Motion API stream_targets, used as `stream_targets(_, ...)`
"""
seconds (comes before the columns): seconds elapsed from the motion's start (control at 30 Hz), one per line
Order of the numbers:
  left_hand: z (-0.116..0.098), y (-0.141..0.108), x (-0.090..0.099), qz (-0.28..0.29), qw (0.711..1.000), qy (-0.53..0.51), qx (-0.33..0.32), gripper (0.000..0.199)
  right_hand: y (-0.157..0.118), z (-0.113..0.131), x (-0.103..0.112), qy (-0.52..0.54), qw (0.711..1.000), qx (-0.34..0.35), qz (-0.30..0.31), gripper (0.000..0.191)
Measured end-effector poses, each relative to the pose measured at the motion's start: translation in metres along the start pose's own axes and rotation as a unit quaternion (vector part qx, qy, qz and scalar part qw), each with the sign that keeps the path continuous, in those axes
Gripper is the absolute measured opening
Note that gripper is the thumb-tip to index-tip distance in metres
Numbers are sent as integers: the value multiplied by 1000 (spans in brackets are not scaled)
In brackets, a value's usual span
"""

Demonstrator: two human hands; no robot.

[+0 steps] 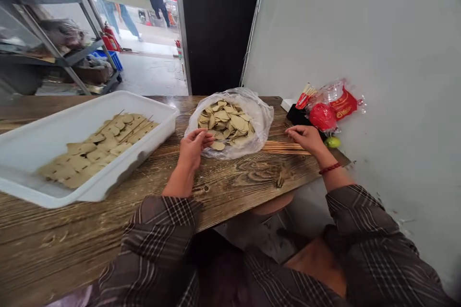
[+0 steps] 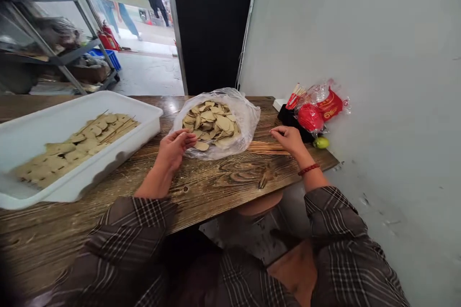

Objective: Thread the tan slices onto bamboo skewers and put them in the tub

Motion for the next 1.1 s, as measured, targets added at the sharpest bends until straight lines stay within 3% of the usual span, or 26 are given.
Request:
stream_targets(0.13,-5,-4,1,-10,1000,-2,-8,27,-21,-5,-19,-41,993,58,99,24)
stream_targets(0.4,-3,-12,1,-4,999,37,11,41,-22,24,-68,-43,978,130,160,16)
stream_targets(0.5,2,-13,2,-4,997,72,17,44,-23,25,-79,-112,964,144,195,20)
stream_targets(0.9,7,-12,4,2,997,68,17,36,-42,26,-79,-177,941,256,133,30)
stream_targets(1.1,7,-11,3,2,997,75,19,32,-45,45,-68,-216,920,305,119,23)
Point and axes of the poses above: each hand's wrist, its own y-axis towards the middle knuckle, its own x-axis out of the back of the hand, z = x × y, the point moved 2 cm from there along y, towards the middle knuckle, and after that the axes turned 14 degrees about x, right-handed, at the moved point
